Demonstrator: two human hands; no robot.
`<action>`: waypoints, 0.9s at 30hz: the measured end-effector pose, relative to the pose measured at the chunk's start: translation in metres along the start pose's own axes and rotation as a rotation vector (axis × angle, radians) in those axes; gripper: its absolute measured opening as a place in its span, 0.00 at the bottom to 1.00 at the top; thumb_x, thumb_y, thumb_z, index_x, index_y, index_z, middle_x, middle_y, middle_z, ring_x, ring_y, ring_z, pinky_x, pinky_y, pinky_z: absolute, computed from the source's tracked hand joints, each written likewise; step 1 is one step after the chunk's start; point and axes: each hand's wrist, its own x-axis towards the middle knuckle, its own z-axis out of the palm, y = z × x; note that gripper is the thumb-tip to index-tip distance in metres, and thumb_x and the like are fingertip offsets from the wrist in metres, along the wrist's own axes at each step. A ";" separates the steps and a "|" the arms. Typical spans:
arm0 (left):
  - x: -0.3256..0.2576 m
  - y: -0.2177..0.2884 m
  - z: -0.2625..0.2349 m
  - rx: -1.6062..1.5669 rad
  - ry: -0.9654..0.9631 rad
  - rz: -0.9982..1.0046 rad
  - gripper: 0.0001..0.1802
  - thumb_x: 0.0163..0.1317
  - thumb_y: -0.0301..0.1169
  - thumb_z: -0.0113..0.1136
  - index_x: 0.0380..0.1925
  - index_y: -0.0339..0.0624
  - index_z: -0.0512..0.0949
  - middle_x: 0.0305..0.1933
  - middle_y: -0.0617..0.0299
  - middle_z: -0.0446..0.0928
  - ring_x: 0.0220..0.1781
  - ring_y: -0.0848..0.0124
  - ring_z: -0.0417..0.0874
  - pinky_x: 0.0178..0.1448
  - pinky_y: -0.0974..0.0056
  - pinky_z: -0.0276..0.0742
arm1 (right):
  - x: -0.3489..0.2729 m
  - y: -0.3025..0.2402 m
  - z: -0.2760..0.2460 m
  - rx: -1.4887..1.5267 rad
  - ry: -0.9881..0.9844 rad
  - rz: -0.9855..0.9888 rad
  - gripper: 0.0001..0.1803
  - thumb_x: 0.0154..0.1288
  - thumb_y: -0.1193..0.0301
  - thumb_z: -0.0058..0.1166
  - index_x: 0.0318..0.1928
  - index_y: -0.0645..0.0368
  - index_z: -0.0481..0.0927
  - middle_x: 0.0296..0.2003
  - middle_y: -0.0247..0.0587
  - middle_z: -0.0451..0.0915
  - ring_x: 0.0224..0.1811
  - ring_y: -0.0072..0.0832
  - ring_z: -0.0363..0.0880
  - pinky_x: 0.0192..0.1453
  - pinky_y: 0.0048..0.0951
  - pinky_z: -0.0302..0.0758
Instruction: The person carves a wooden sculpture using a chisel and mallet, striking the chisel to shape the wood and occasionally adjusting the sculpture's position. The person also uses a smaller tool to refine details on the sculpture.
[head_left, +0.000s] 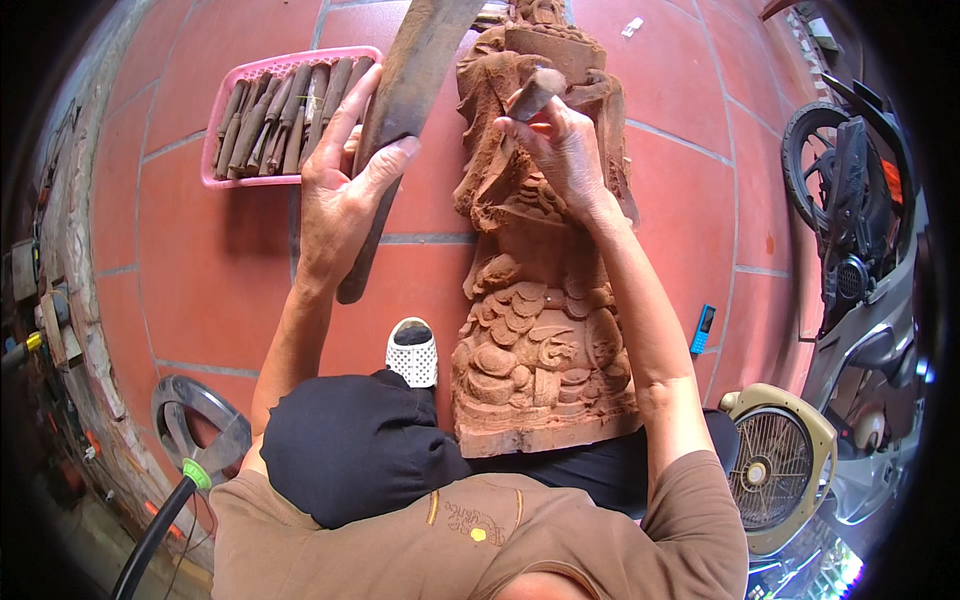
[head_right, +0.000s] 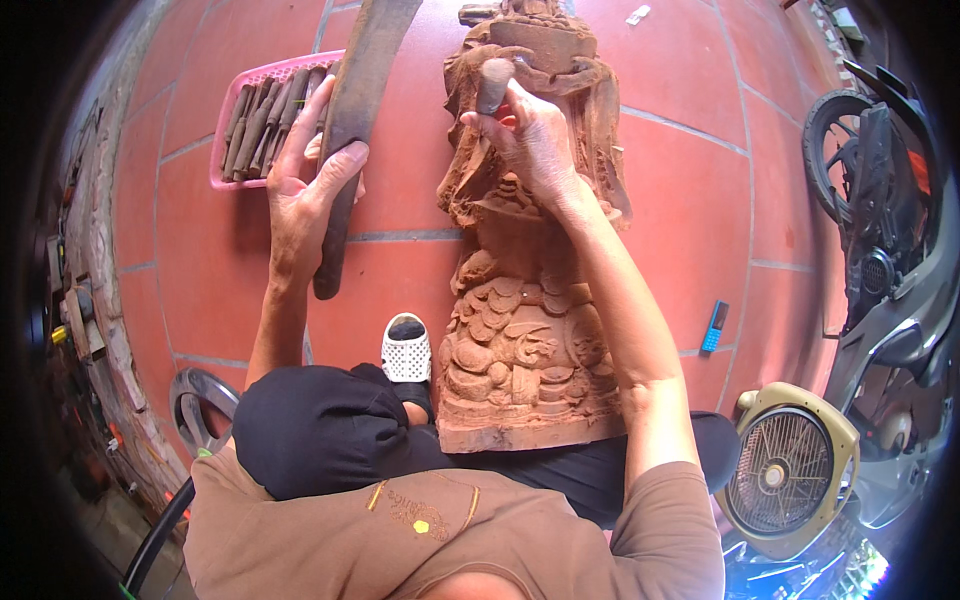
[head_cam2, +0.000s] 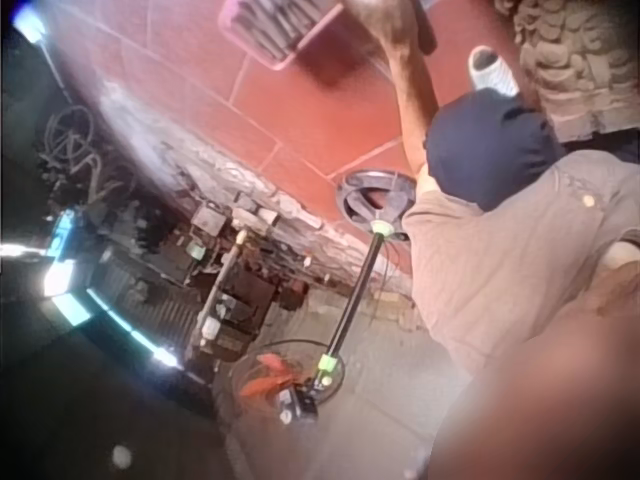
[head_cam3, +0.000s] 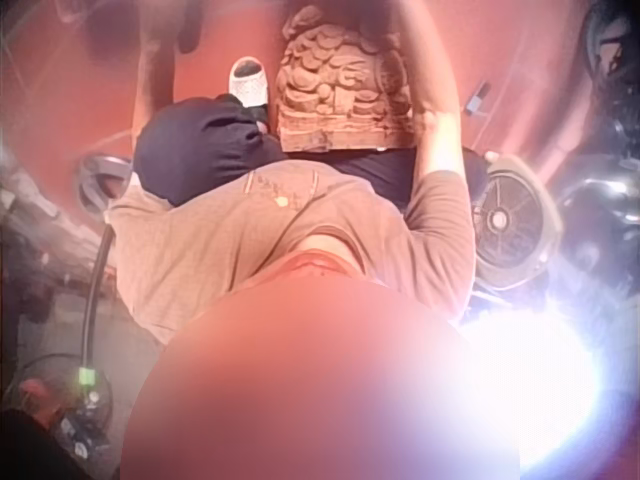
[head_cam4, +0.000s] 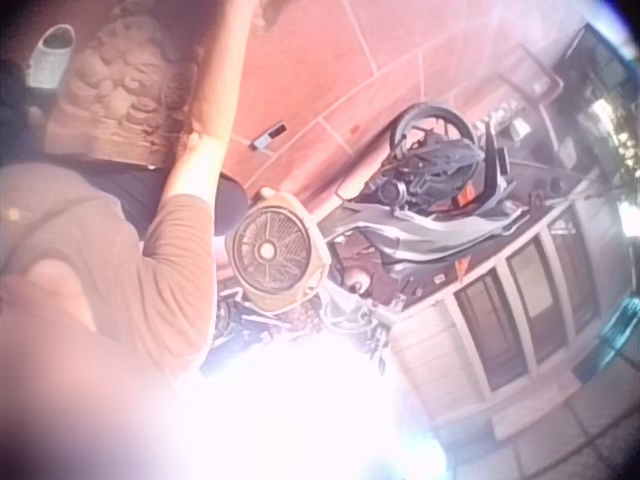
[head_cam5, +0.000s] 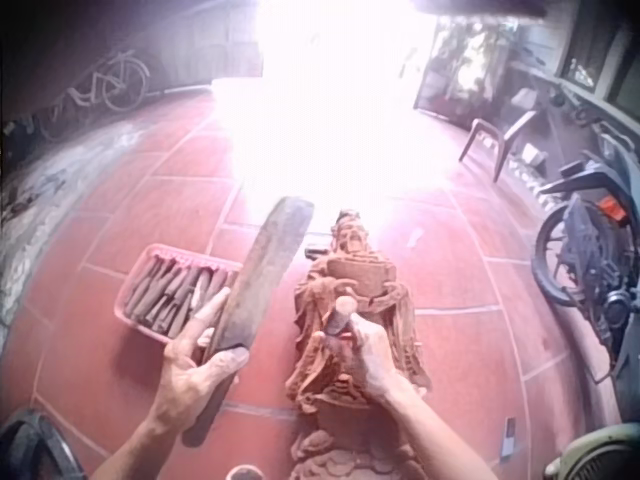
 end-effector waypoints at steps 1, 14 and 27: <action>0.000 0.000 0.001 0.005 -0.001 0.005 0.36 0.61 0.28 0.63 0.71 0.47 0.65 0.33 0.68 0.77 0.29 0.81 0.73 0.34 0.73 0.71 | 0.000 -0.002 0.000 -0.025 -0.004 -0.040 0.17 0.63 0.63 0.67 0.45 0.61 0.78 0.34 0.40 0.85 0.37 0.24 0.85 0.43 0.28 0.82; -0.002 0.016 -0.004 0.395 -0.184 0.438 0.35 0.56 0.25 0.69 0.66 0.45 0.70 0.60 0.47 0.78 0.58 0.57 0.82 0.60 0.59 0.78 | 0.001 -0.003 0.003 -0.112 -0.028 -0.119 0.16 0.62 0.64 0.67 0.45 0.56 0.79 0.34 0.41 0.85 0.33 0.32 0.86 0.38 0.30 0.81; -0.004 0.015 -0.008 0.450 -0.272 0.353 0.37 0.54 0.22 0.69 0.66 0.42 0.70 0.65 0.50 0.74 0.68 0.59 0.74 0.70 0.58 0.69 | -0.006 0.009 0.006 -0.118 0.044 -0.162 0.16 0.62 0.64 0.67 0.45 0.57 0.79 0.34 0.43 0.85 0.34 0.32 0.87 0.36 0.30 0.82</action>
